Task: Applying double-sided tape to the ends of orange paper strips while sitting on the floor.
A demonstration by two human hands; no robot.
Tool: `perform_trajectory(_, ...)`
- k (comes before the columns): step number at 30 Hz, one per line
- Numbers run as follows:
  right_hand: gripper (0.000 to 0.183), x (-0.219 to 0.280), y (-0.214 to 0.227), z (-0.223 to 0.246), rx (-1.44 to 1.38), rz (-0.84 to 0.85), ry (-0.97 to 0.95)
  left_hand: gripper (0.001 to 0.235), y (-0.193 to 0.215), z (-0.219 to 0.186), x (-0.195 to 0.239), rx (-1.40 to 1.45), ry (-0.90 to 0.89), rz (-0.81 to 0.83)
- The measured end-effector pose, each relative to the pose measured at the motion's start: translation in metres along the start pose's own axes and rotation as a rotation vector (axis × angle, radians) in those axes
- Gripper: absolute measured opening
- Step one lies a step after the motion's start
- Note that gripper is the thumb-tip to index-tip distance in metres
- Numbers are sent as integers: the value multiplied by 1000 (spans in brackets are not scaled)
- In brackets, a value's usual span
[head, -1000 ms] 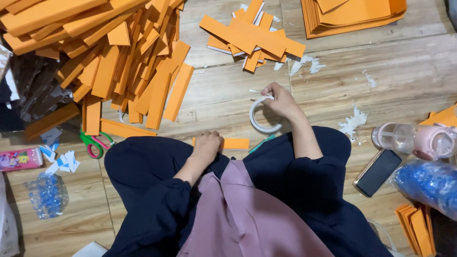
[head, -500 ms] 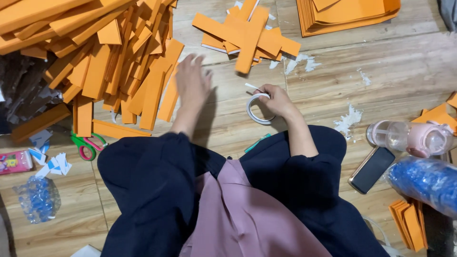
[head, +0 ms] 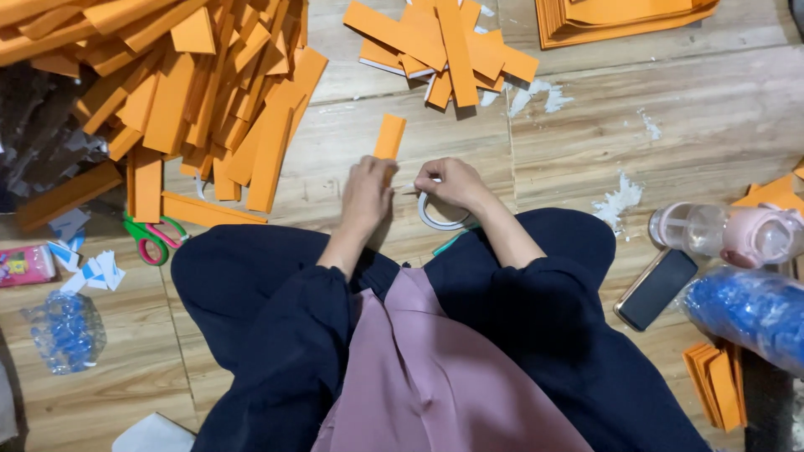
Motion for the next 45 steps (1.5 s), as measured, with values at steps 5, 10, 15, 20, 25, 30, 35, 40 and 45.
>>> perform_trajectory(5,13,1,-7,18,65,31,21,43,17,27,14,-100,190,152)
perform_trajectory(10,15,-10,-23,20,209,102,37,48,20,20,10,-138,54,316)
perform_trajectory(15,12,-8,-32,21,228,138,86,32,38,-3,0,-139,-47,340)
perform_trajectory(20,14,1,-29,38,183,100,86,7,8,35,-5,-77,14,405)
perform_trajectory(25,11,-7,-53,34,144,53,106,4,21,33,5,-49,37,403)
perform_trajectory(30,12,4,-52,44,60,8,67,14,14,44,3,-113,-8,445)
perform_trajectory(35,11,-2,-58,38,64,-18,54,16,11,46,2,-129,2,455)
perform_trajectory(40,10,-7,-63,33,95,-28,58,17,11,45,1,-140,11,459)
perform_trajectory(45,12,-1,-57,43,74,-36,67,15,14,42,2,-142,12,458)
Point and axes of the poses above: each hand's wrist, its own x-axis away from the middle knuckle, its own y-axis out of the back of the hand, z = x × y, the point moved 3 cm from there along -x, towards the middle knuckle, and after that the axes turned 6 degrees about z, right-handed, at the moved point
